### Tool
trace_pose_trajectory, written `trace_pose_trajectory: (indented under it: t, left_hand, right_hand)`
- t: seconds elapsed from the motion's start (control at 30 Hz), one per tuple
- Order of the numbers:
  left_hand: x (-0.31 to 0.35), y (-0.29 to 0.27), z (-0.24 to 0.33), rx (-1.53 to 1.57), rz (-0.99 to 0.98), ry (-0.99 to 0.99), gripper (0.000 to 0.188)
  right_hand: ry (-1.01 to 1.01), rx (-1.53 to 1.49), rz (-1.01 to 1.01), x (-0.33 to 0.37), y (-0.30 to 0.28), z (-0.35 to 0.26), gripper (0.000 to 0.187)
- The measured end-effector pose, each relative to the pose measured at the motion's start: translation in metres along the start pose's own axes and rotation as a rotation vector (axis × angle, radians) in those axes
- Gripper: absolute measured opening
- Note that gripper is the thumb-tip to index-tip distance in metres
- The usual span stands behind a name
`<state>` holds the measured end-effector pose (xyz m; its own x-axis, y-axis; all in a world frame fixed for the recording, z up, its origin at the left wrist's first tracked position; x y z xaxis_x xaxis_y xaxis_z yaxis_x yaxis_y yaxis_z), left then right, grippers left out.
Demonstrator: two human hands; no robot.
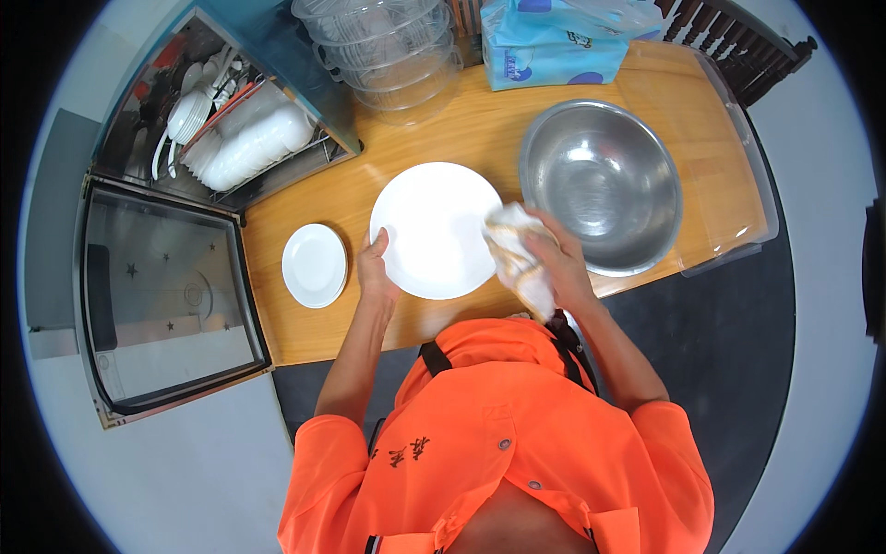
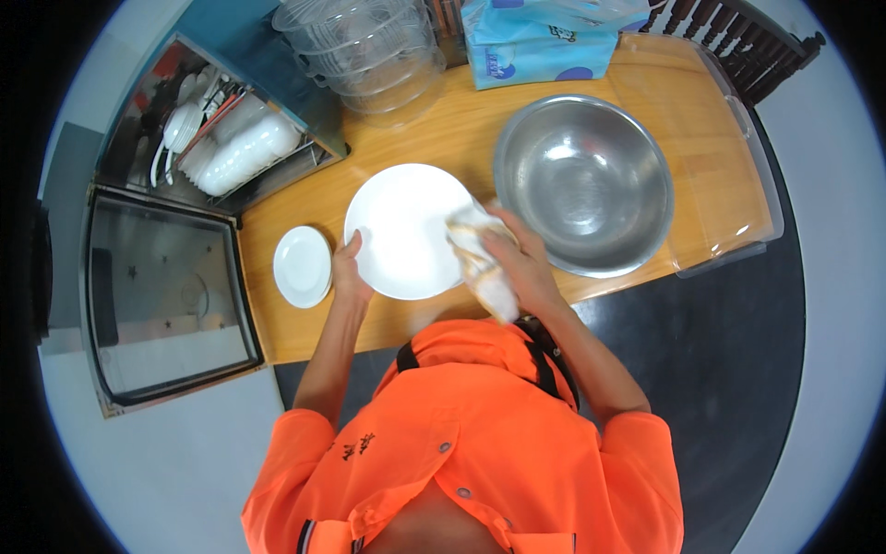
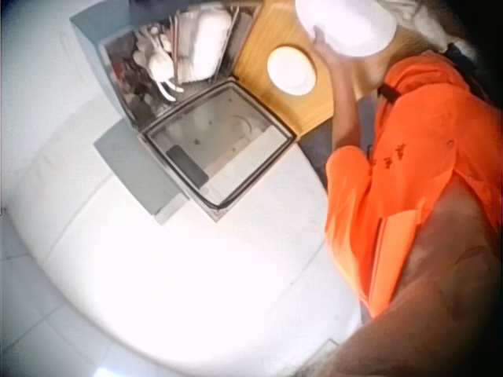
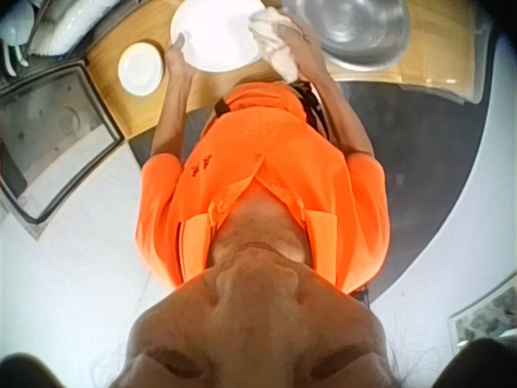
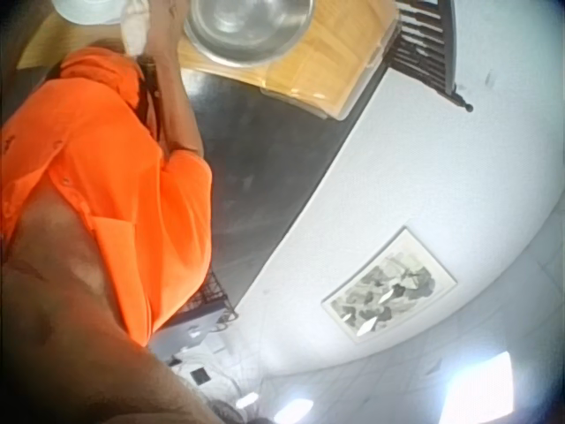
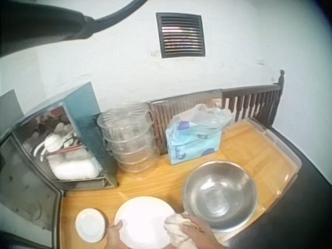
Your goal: The person wipes white plastic spoons and forks with a cloth and places them into a metal storage cabinet. They then wipe several white plates and bowls with the cloth, stacking them on the wooden table. The person handles the items one at a time, ensuring they are dry before stacking.
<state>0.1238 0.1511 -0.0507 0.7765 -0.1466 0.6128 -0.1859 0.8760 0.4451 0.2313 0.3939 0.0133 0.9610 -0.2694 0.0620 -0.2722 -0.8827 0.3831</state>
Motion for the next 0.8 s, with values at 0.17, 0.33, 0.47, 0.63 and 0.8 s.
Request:
trace_pose_trajectory:
  t: [0.17, 0.33, 0.47, 0.63, 0.8]
  left_hand:
    - [0.005, 0.006, -0.008, 0.126, -0.137, -0.039, 0.038]
    - [0.004, -0.006, -0.011, 0.224, -0.03, -0.021, 0.037]
    - [0.023, 0.002, -0.013, 0.131, -0.085, 0.067, 0.037]
    - [0.025, 0.0, 0.012, 0.156, -0.063, 0.132, 0.038]
    - [0.016, -0.002, -0.001, 0.127, -0.076, 0.155, 0.036]
  right_hand:
    - [-0.78, 1.094, -0.384, -0.042, 0.069, -0.024, 0.04]
    - [-0.666, 1.108, -0.533, 0.003, 0.108, 0.052, 0.04]
    - [-0.831, 1.272, -0.345, -0.058, 0.118, 0.053, 0.034]
    - [-0.755, 1.374, -0.425, -0.018, 0.096, 0.034, 0.036]
    - [-0.851, 1.187, -0.388, -0.035, 0.138, 0.043, 0.031]
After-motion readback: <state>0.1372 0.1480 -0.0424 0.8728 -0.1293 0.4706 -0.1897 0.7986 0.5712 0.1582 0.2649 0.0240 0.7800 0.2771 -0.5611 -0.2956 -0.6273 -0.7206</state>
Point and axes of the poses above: each hand's wrist, its own x-axis away from the middle knuckle, its own y-axis out of the palm, z = x × y, the point moved 6 cm from there along -x, towards the middle knuckle, and after that the axes turned 8 degrees about -y, right-handed, at the moved point
